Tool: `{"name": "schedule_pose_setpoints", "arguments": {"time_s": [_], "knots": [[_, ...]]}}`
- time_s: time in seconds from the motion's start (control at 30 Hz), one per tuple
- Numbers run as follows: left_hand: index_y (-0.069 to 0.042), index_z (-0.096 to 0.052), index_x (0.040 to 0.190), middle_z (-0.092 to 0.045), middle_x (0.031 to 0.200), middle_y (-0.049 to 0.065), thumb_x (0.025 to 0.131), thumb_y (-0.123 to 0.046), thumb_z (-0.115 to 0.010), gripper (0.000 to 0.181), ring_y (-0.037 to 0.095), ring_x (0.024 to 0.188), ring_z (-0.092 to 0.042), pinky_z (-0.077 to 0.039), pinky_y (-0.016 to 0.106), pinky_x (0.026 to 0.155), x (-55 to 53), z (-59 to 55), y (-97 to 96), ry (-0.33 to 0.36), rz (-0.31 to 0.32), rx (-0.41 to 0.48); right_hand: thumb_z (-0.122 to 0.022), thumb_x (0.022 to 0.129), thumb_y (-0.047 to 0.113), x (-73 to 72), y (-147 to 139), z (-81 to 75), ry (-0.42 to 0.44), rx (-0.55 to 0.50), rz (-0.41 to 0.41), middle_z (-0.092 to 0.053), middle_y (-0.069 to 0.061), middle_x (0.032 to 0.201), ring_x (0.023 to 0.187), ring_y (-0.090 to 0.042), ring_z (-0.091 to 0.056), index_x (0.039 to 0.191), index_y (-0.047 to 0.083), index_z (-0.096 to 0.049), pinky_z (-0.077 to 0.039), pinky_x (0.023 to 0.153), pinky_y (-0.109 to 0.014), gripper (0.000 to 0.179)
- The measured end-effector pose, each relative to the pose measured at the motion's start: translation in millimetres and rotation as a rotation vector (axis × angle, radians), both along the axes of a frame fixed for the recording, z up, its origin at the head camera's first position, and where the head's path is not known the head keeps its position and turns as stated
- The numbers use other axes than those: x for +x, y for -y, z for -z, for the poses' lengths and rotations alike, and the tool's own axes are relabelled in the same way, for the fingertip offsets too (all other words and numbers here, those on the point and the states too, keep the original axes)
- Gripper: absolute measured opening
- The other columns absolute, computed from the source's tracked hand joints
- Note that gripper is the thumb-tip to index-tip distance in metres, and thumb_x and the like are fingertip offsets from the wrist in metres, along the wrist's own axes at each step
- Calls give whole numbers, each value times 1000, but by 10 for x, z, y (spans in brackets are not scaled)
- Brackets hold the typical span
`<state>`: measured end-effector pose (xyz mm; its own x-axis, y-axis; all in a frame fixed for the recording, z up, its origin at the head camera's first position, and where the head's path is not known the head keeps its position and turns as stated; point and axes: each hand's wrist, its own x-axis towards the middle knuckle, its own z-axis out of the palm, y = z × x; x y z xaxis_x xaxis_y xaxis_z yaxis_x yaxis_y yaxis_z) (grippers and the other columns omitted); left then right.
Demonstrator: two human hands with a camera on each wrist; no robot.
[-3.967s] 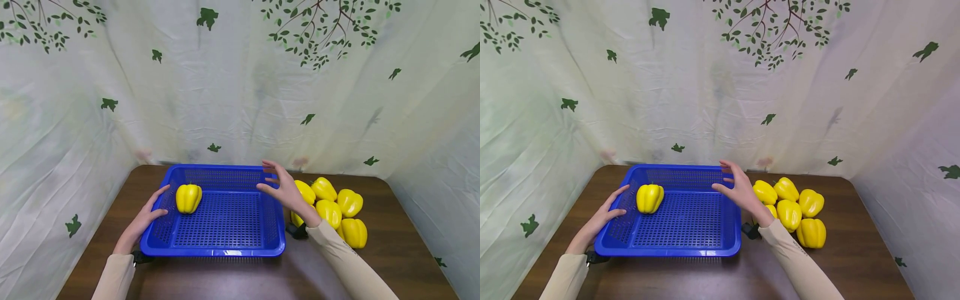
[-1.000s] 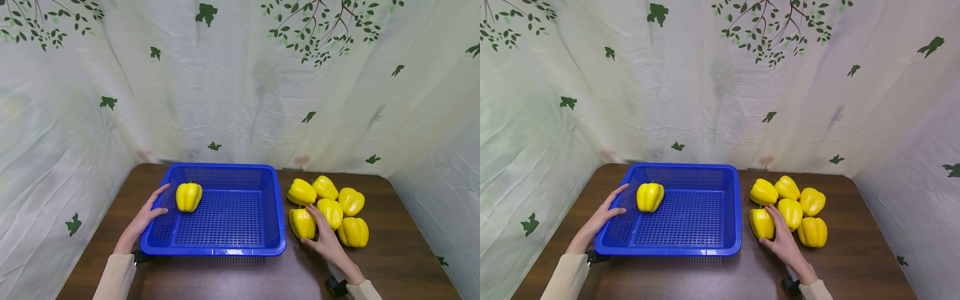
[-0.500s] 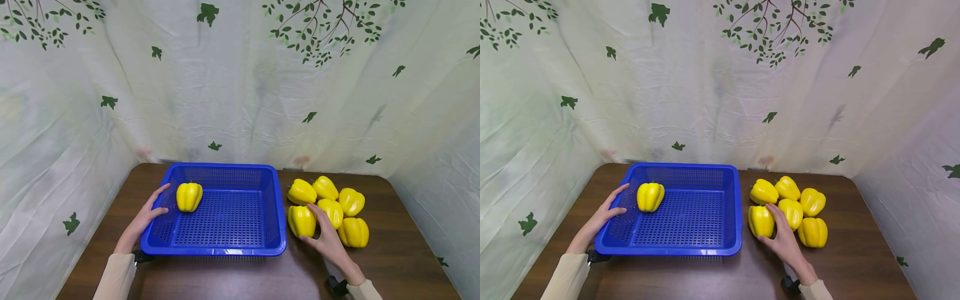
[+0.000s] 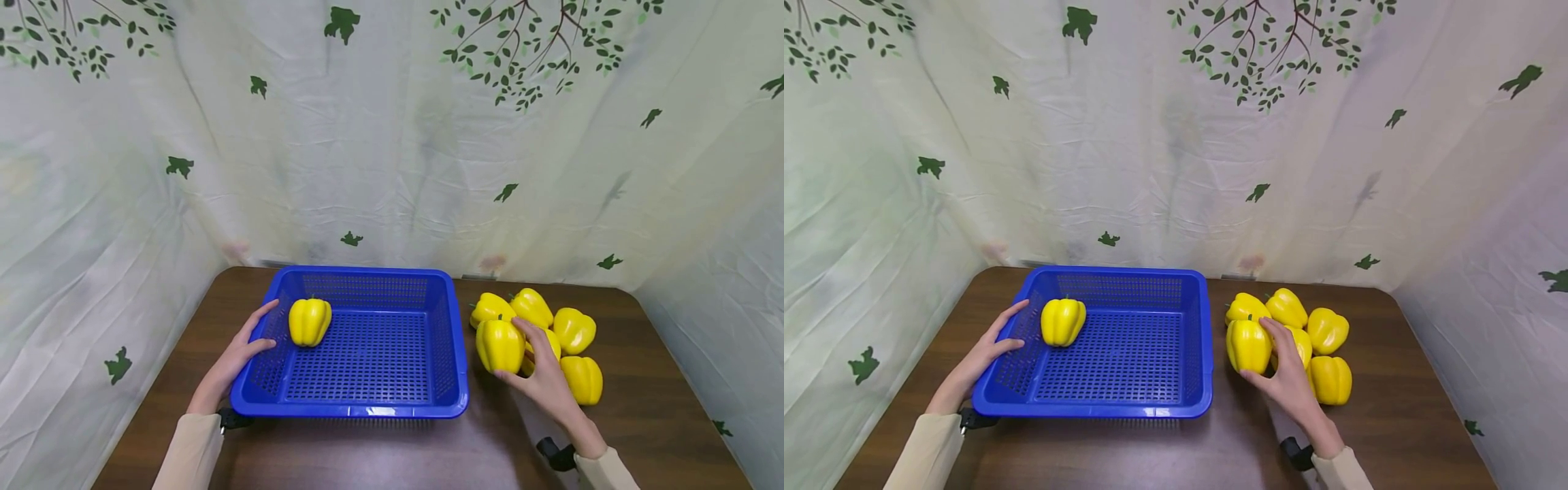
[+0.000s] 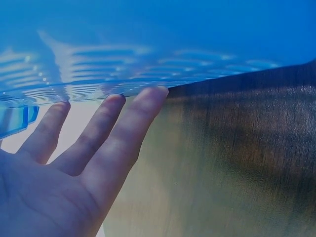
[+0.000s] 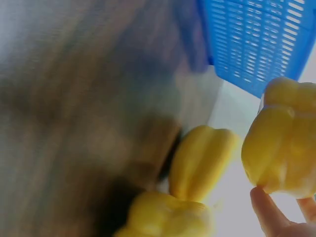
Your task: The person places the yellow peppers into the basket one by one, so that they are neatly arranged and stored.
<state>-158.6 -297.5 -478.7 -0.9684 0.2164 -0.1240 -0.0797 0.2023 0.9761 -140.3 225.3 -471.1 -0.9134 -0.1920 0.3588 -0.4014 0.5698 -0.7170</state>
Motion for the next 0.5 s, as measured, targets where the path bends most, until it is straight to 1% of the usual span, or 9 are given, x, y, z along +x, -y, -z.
{"name": "schedule_pose_setpoints", "arguments": {"time_s": [0.1,0.27,0.43,0.5], "knots": [[-28,-14,153,-4,155,19,98,-10,-45,66,50,124,-33,-44,51,89,-4,3,-1,1,1,6,-84,73,9,-11,16,-68,-5,-10,-5,-35,-18,141,120,-39,-40,145,8,-33,-41,86,-66,88],[-29,-13,153,-4,155,19,98,-10,-45,66,51,123,-33,-45,52,89,-6,5,-3,2,0,11,-83,74,11,-37,68,-177,1,-13,-9,-34,-17,143,120,-39,-41,147,11,-31,-42,87,-64,90],[-29,-14,153,-5,155,20,98,-10,-45,66,50,123,-34,-46,50,88,-4,6,-4,4,0,13,-83,73,11,-59,163,-294,3,-25,-31,-32,-15,145,121,-35,-41,148,12,-30,-43,88,-61,91],[-29,-14,153,-6,155,20,98,-10,-45,66,50,122,-34,-46,49,87,-7,6,-7,5,1,18,-83,73,11,-72,212,-333,-4,-27,-41,-33,-13,145,121,-32,-42,148,12,-30,-45,89,-58,91]]}}
